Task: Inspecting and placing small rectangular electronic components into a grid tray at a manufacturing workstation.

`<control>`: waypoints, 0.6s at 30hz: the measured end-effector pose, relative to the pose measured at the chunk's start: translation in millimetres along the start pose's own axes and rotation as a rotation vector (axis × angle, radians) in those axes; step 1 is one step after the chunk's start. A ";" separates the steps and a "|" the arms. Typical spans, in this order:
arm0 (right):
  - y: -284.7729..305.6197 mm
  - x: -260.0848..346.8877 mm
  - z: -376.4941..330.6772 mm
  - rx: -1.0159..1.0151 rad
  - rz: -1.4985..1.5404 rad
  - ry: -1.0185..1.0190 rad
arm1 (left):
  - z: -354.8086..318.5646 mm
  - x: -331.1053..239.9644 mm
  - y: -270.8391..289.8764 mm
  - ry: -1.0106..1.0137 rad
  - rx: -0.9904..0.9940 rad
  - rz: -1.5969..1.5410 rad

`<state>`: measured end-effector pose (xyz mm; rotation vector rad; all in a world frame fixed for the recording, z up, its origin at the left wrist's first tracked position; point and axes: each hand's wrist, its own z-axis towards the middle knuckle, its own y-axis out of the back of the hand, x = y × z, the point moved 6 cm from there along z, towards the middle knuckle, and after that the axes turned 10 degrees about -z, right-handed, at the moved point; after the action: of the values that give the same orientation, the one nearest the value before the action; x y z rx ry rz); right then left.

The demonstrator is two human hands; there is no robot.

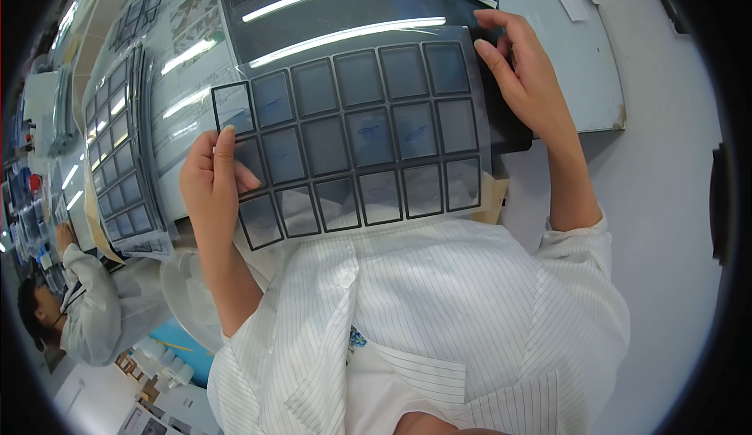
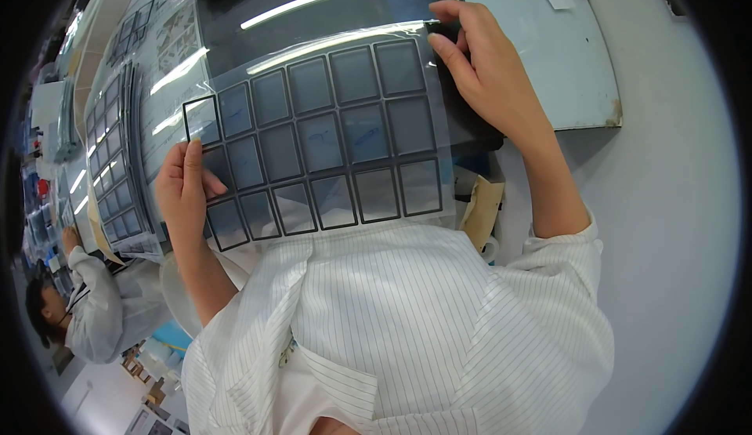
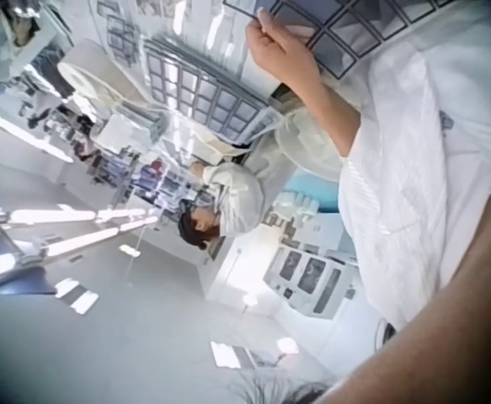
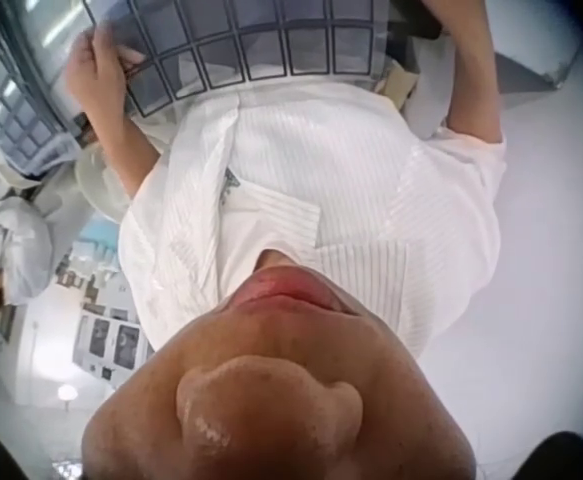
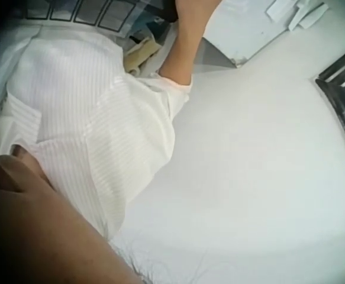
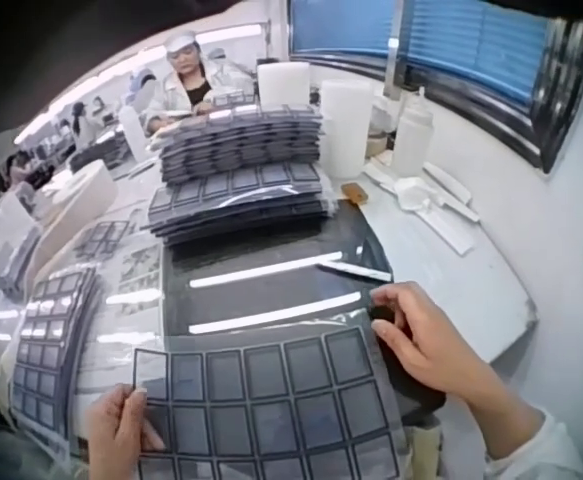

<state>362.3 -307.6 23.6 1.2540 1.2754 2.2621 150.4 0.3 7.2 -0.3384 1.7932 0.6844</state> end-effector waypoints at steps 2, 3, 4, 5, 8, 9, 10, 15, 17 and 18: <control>2.4 -3.9 1.7 -0.022 -0.040 -0.042 | 1.1 -1.5 -4.7 -0.117 0.020 0.055; 0.6 -5.3 3.1 -0.024 -0.040 -0.045 | -0.6 -2.5 -1.9 -0.189 -0.029 -0.014; -1.8 -4.4 4.5 -0.030 -0.002 -0.006 | -2.6 -4.5 1.4 -0.261 -0.079 -0.083; -2.8 -3.1 5.1 -0.034 0.036 0.034 | -2.9 -3.4 1.6 -0.261 -0.076 -0.083; -8.2 -4.0 4.1 0.212 0.290 -0.066 | -1.4 -0.6 6.2 -0.275 -0.108 -0.100; -7.7 -2.5 4.3 0.213 0.289 -0.066 | 0.5 1.0 7.3 -0.259 -0.117 -0.100; -8.4 1.5 4.7 0.231 0.336 -0.028 | 2.2 2.5 7.6 -0.243 -0.125 -0.100; -9.0 -1.5 6.2 0.326 0.445 -0.042 | 4.7 -5.5 6.5 -0.127 -0.142 -0.109; -10.3 -11.1 8.2 0.285 0.522 -0.194 | 11.2 -2.3 7.3 -0.076 -0.131 -0.102; -11.8 -11.8 10.2 0.283 0.519 -0.196 | 16.6 0.5 7.9 -0.058 -0.086 -0.097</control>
<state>375.2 -301.7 10.2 2.0586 1.3494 2.2429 158.7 16.6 5.6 -0.4563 1.6844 0.6967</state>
